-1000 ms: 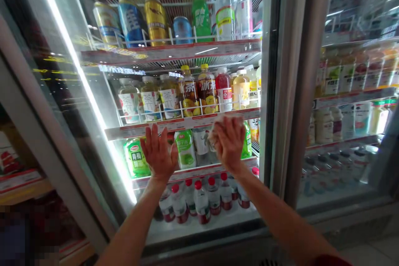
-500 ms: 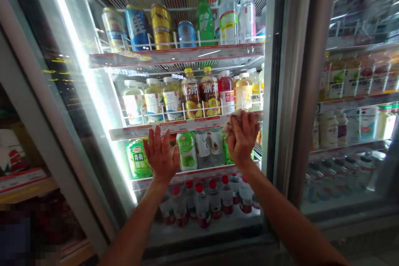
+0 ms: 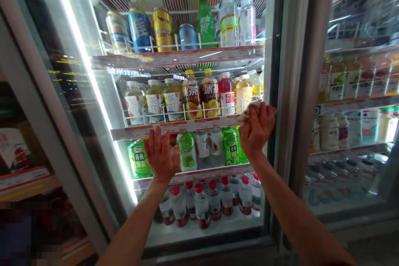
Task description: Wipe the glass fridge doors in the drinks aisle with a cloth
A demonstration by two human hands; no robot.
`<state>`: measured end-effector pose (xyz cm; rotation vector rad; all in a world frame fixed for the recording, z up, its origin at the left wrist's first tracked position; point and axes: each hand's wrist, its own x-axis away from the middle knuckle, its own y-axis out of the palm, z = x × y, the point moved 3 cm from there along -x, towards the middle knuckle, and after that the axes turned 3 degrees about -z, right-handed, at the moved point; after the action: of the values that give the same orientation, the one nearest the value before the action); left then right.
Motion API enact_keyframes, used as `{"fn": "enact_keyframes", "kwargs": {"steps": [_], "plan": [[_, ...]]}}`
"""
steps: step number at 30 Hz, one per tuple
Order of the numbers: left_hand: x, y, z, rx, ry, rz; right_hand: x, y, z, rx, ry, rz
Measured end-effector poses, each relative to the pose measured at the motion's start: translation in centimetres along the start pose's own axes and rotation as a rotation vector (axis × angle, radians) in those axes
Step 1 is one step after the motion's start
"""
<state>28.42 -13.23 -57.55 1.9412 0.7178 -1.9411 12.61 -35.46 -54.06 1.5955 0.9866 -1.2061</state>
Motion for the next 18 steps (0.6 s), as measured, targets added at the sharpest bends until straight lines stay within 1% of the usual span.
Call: {"fn": "enact_keyframes", "kwargs": {"steps": [2,4,5,6,7,8,9,10,12,13,14,15,16,17,18], "plan": [[0.0,-0.1,0.0,-0.008,0.006,-0.001,0.8,0.8,-3.4,-0.061,-0.088,-0.086],[0.0,-0.1,0.0,-0.015,0.017,0.007,2.1,1.5,-7.2,-0.120,-0.250,-0.220],[0.0,-0.2,0.0,-0.020,0.028,0.014,2.8,1.7,-8.6,-0.142,-0.340,-0.283],[0.0,-0.2,0.0,-0.026,0.040,0.022,3.3,1.8,-9.4,-0.159,-0.422,-0.335],[0.0,-0.2,0.0,-0.031,0.051,0.027,3.5,1.7,-9.6,-0.172,-0.482,-0.368],[0.0,-0.2,0.0,-0.036,0.058,0.028,3.4,1.6,-9.1,-0.177,-0.504,-0.374],[0.0,-0.2,-0.1,-0.041,0.059,0.024,3.0,1.4,-7.9,-0.171,-0.478,-0.350],[0.0,-0.1,-0.1,-0.044,0.056,0.018,2.4,1.1,-6.2,-0.153,-0.414,-0.300],[0.0,-0.1,-0.1,-0.043,0.047,0.008,0.5,0.6,-2.4,-0.086,-0.215,-0.152],[0.0,-0.1,0.0,-0.043,0.045,0.007,-0.3,0.4,-0.8,-0.048,-0.111,-0.078],[0.0,-0.1,0.0,-0.046,0.044,0.010,-1.1,0.3,0.3,-0.018,-0.029,-0.018],[0.0,-0.1,0.0,-0.049,0.044,0.016,-1.5,0.3,0.7,-0.001,0.021,0.019],[0.0,-0.1,0.1,-0.054,0.045,0.021,-1.7,0.5,0.3,0.000,0.035,0.029],[0.0,-0.1,0.1,-0.060,0.049,0.024,-1.5,0.8,-0.8,-0.013,0.014,0.011],[0.0,-0.1,0.1,-0.066,0.054,0.030,-1.0,1.2,-2.4,-0.035,-0.041,-0.032]]}}
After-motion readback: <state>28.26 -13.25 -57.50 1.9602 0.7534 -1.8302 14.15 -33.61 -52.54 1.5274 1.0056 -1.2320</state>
